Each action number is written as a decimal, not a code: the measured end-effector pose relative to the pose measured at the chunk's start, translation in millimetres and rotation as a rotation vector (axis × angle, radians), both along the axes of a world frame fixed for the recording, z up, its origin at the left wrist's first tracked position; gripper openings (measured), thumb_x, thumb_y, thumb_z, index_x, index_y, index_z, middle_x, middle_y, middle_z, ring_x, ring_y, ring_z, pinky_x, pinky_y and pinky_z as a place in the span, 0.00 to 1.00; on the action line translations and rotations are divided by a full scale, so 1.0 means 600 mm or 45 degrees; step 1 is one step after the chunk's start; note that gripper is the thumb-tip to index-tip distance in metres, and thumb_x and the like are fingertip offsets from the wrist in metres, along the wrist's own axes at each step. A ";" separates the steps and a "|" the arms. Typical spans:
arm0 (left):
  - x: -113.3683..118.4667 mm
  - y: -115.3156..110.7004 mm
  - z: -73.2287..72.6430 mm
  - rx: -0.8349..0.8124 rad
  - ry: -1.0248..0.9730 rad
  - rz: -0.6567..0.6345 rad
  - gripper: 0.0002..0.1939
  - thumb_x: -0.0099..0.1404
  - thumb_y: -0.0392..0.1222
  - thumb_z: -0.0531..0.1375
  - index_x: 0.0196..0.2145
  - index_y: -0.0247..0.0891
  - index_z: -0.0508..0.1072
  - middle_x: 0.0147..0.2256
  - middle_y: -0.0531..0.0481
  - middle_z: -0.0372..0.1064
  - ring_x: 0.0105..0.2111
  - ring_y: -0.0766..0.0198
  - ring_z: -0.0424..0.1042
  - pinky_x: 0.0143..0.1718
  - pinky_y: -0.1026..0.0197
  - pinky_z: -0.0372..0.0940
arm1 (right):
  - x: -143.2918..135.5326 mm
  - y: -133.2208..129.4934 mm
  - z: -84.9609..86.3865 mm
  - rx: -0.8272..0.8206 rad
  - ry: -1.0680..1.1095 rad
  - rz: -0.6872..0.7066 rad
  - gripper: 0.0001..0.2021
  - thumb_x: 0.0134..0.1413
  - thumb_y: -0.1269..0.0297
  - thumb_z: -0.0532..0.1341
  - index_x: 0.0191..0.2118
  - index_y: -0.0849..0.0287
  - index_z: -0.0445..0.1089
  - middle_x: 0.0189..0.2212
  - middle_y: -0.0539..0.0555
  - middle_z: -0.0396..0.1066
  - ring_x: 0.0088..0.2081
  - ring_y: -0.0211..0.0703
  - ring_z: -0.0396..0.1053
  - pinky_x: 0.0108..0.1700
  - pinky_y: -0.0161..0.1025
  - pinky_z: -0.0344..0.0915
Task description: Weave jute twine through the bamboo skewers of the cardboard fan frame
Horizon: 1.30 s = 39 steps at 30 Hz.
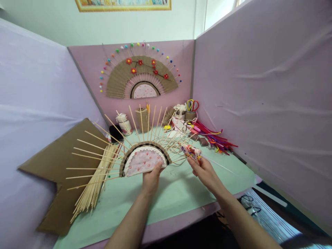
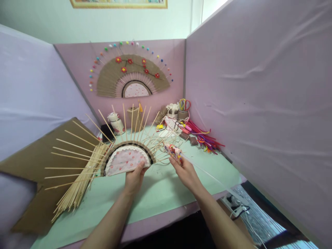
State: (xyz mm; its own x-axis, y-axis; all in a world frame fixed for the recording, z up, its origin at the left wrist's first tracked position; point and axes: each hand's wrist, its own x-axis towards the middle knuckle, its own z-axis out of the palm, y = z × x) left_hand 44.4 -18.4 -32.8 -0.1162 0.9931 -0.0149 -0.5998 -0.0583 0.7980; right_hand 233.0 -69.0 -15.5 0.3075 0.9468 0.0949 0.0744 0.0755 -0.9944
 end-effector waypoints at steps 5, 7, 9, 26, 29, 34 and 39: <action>0.001 -0.002 0.000 0.002 0.006 -0.014 0.23 0.42 0.38 0.74 0.37 0.39 0.75 0.37 0.50 0.75 0.35 0.64 0.74 0.39 0.60 0.72 | 0.008 0.005 -0.009 -0.026 -0.076 -0.058 0.19 0.48 0.43 0.63 0.26 0.55 0.66 0.16 0.46 0.58 0.24 0.41 0.60 0.27 0.38 0.60; 0.000 -0.002 -0.002 0.005 0.013 -0.026 0.24 0.42 0.39 0.74 0.38 0.39 0.75 0.39 0.49 0.76 0.36 0.63 0.75 0.39 0.59 0.72 | 0.010 0.007 -0.014 -0.017 -0.079 -0.068 0.18 0.49 0.43 0.63 0.27 0.55 0.65 0.17 0.46 0.58 0.24 0.41 0.60 0.26 0.38 0.59; -0.001 -0.002 -0.003 0.005 0.029 -0.026 0.24 0.42 0.39 0.74 0.39 0.39 0.75 0.39 0.48 0.76 0.37 0.62 0.75 0.40 0.59 0.72 | 0.013 0.009 -0.018 -0.013 -0.077 -0.093 0.19 0.48 0.43 0.63 0.26 0.54 0.64 0.17 0.46 0.57 0.23 0.40 0.58 0.26 0.37 0.58; -0.002 0.002 -0.006 -0.036 0.023 -0.031 0.25 0.44 0.40 0.74 0.40 0.38 0.74 0.42 0.46 0.75 0.40 0.59 0.75 0.40 0.58 0.72 | 0.013 -0.005 0.019 0.147 0.708 -0.092 0.19 0.43 0.50 0.69 0.37 0.58 0.71 0.26 0.48 0.60 0.25 0.32 0.54 0.19 0.29 0.50; -0.001 0.003 -0.006 -0.040 0.008 -0.017 0.24 0.43 0.40 0.74 0.39 0.37 0.74 0.40 0.47 0.75 0.38 0.61 0.75 0.39 0.58 0.72 | 0.010 -0.007 0.020 0.162 0.718 -0.090 0.19 0.44 0.50 0.69 0.39 0.58 0.73 0.26 0.48 0.60 0.25 0.32 0.55 0.19 0.29 0.51; -0.001 0.004 -0.007 -0.025 -0.005 0.003 0.25 0.44 0.39 0.74 0.40 0.40 0.74 0.42 0.48 0.74 0.38 0.62 0.74 0.38 0.58 0.73 | 0.007 -0.012 0.014 0.147 0.662 -0.035 0.18 0.48 0.50 0.67 0.39 0.59 0.73 0.27 0.49 0.61 0.25 0.32 0.55 0.19 0.28 0.51; 0.000 0.004 -0.005 -0.025 -0.013 0.038 0.27 0.42 0.40 0.74 0.42 0.39 0.74 0.40 0.47 0.75 0.39 0.60 0.74 0.40 0.57 0.73 | 0.003 -0.016 0.003 0.144 0.590 0.009 0.16 0.50 0.49 0.66 0.34 0.59 0.70 0.27 0.49 0.60 0.25 0.32 0.54 0.19 0.29 0.51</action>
